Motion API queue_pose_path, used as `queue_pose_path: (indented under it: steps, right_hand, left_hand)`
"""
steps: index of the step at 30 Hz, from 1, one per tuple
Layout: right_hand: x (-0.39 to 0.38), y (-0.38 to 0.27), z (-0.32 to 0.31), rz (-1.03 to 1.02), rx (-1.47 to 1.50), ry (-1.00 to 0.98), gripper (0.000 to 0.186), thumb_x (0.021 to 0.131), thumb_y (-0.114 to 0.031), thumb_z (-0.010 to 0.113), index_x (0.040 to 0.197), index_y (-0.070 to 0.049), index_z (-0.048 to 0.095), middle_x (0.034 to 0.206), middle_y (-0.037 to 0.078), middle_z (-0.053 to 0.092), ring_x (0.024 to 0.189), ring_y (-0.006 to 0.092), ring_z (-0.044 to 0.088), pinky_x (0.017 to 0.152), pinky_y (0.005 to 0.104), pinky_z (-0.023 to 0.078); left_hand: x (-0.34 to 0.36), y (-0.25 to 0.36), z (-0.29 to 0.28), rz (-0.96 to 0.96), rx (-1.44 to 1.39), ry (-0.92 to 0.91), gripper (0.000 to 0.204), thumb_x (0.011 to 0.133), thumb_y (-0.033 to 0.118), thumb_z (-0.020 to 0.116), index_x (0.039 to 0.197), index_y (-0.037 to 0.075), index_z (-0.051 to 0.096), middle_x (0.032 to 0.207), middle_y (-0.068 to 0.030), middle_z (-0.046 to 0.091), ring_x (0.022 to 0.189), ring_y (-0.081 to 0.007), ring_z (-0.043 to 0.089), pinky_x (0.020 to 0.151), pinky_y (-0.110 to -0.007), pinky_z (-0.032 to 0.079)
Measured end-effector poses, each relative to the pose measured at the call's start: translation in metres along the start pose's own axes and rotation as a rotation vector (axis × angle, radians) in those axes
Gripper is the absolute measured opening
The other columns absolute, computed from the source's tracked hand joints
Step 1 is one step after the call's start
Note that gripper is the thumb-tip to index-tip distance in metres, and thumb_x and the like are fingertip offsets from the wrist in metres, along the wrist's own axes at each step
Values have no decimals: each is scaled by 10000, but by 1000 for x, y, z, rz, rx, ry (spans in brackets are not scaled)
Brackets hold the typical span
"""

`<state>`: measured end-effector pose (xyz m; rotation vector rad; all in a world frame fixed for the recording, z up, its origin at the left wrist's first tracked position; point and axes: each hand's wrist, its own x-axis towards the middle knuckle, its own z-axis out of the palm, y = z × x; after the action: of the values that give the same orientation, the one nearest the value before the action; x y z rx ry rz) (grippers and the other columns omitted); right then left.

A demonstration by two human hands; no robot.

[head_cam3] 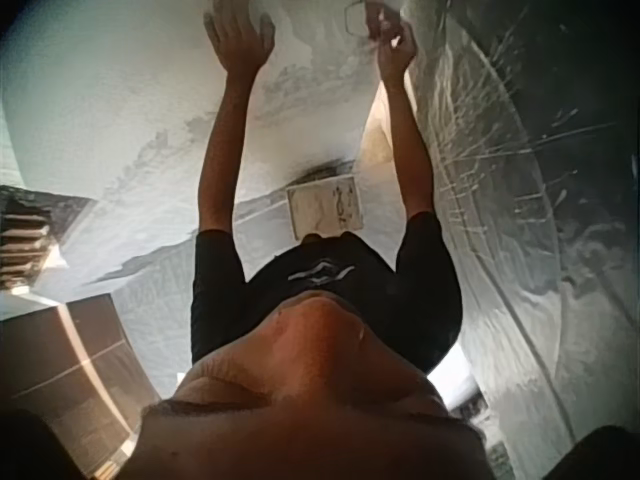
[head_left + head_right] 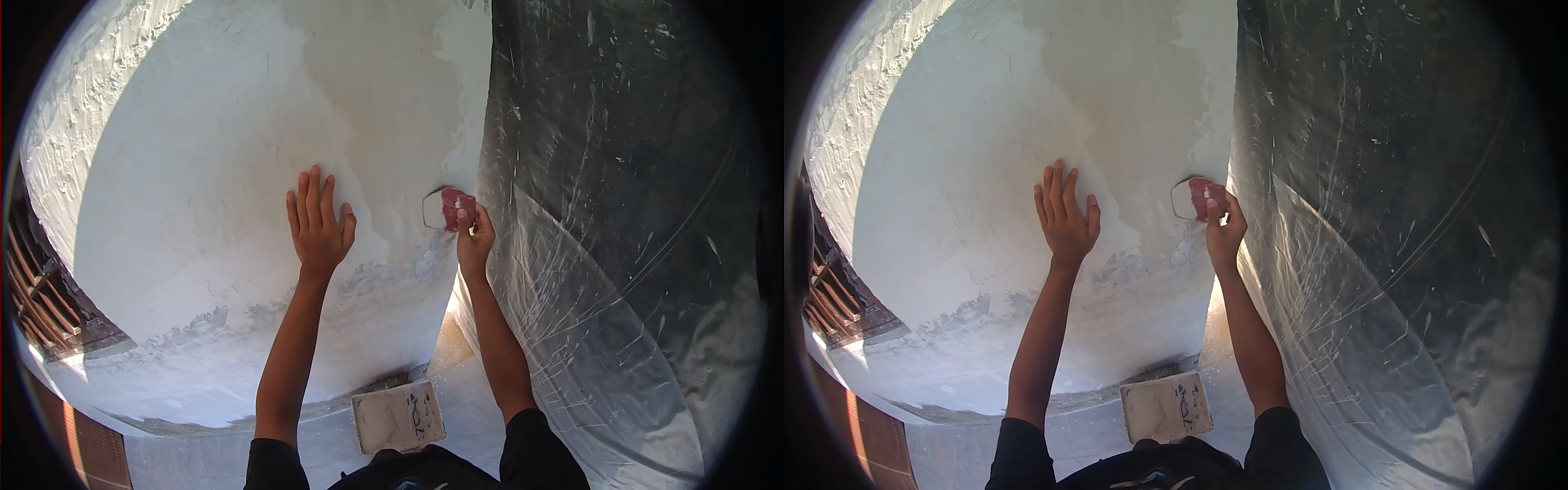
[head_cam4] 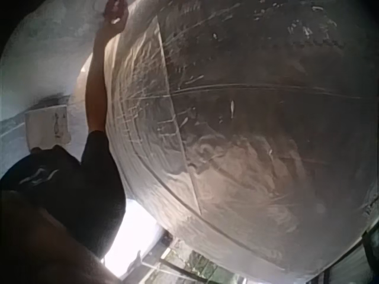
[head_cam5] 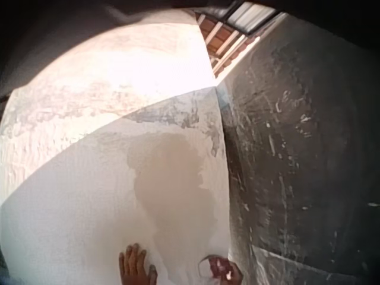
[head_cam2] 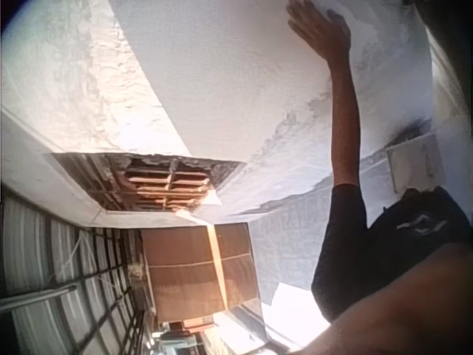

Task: The person applies plaster compound from a bucket onto a wall corner and smooths it with a hand scraper.

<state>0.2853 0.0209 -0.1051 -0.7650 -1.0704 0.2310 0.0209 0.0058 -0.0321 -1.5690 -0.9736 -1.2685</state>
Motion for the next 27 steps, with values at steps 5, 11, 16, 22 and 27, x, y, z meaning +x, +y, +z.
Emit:
queue_pose_path:
  steps: [5,11,16,22,27]
  right_hand:
    - [-5,-7,-7,78,332,44,233,943,-121,645,1143,-3,626,970,28,656,847,71,555,799,258,446]
    - [-12,13,-9,101,210,100,262,961,-160,627,1163,7,613,964,24,649,831,80,564,788,247,453]
    - [-31,19,-19,12,64,-112,269,926,-146,668,1145,4,629,959,13,653,838,83,549,768,244,427]
    - [-31,16,-22,114,206,19,250,924,-124,661,1144,-7,638,944,19,667,808,101,572,739,269,451]
    - [-38,50,-38,-92,-204,-146,265,936,-143,656,1149,11,629,958,28,670,825,92,575,758,257,457]
  left_hand:
    - [-1,0,2,0,-2,4,461,903,208,535,1313,-2,505,1463,-185,436,1393,-335,375,1136,-515,258]
    - [0,-4,-1,5,18,-10,459,908,211,531,1311,-9,505,1460,-186,440,1393,-337,375,1138,-513,258]
    - [-1,0,2,7,7,-2,460,907,207,532,1312,-10,502,1456,-187,445,1393,-337,374,1138,-514,257]
    - [-1,-3,0,8,17,-3,464,906,206,536,1315,-11,499,1456,-189,446,1393,-337,374,1140,-513,254]
    - [1,3,1,-2,5,-7,463,902,205,538,1311,-11,503,1456,-188,446,1390,-336,379,1145,-504,251]
